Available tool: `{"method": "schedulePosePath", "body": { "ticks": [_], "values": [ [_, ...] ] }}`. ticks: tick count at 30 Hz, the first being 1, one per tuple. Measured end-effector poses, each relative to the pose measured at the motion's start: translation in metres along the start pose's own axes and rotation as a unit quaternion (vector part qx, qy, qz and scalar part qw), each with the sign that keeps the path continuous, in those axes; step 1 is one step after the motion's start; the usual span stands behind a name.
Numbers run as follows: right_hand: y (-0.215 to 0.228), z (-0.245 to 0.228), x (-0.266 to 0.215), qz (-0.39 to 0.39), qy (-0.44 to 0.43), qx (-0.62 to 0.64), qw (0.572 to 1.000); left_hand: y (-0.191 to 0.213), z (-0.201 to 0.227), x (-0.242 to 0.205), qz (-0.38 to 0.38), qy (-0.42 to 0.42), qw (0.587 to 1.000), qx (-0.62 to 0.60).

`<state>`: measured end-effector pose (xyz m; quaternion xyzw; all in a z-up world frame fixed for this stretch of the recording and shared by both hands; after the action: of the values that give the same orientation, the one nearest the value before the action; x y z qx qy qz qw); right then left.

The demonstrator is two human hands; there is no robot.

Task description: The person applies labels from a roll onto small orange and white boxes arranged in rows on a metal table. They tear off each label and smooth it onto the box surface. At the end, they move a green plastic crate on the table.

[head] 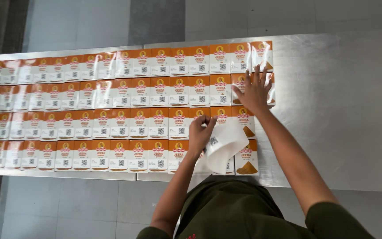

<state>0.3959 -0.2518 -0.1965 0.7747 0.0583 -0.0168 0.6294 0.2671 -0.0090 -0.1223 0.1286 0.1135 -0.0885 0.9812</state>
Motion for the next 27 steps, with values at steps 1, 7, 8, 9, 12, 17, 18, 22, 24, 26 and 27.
{"method": "schedulePosePath", "body": {
  "ticks": [1, 7, 8, 9, 12, 17, 18, 22, 24, 26, 27],
  "values": [
    [-0.001, -0.001, 0.01, 0.005, 0.006, 0.001, 1.0, 0.006, -0.003, -0.008, 0.006, -0.004, 1.0, 0.001],
    [-0.025, -0.011, 0.052, -0.046, -0.049, -0.041, 0.997, 0.038, -0.033, -0.04, 0.028, 0.054, 0.995, -0.077],
    [-0.031, -0.018, 0.055, -0.06, -0.034, -0.037, 0.997, 0.041, -0.039, -0.041, 0.035, 0.057, 0.996, -0.065],
    [-0.037, -0.023, 0.055, -0.076, -0.02, -0.033, 0.996, 0.042, -0.045, -0.043, 0.04, 0.061, 0.996, -0.053],
    [-0.017, -0.03, 0.045, -0.137, -0.046, 0.039, 0.989, 0.043, -0.035, -0.046, 0.034, 0.088, 0.995, -0.038],
    [-0.031, 0.015, 0.055, -0.093, -0.101, 0.026, 0.99, 0.028, -0.032, -0.036, 0.011, 0.08, 0.995, -0.056],
    [-0.038, 0.023, 0.056, -0.095, -0.112, 0.013, 0.989, 0.024, -0.03, -0.034, -0.001, 0.08, 0.995, -0.058],
    [-0.014, -0.031, 0.038, -0.147, -0.006, -0.014, 0.989, 0.015, -0.025, -0.025, -0.01, 0.071, 0.996, -0.049],
    [0.003, -0.048, 0.03, -0.142, -0.004, 0.057, 0.988, 0.014, -0.022, -0.022, -0.006, 0.04, 0.998, -0.057],
    [-0.001, -0.039, 0.022, -0.071, 0.018, 0.133, 0.988, 0.017, -0.013, -0.022, -0.001, 0.039, 0.998, -0.045],
    [0.003, -0.031, 0.013, 0.001, 0.037, 0.206, 0.978, 0.017, -0.008, -0.023, 0.002, 0.038, 0.999, -0.035]
  ]
}}
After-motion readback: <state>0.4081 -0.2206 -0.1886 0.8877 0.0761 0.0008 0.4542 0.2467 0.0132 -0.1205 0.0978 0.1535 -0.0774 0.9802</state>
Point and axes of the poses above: each hand's wrist, its own x-axis towards the middle knuckle, its own y-axis out of the back of the hand, z = x × y, the point moved 10 cm from there along x, towards the middle knuckle, and after that the axes turned 12 degrees about -z, right-handed, at the moved point
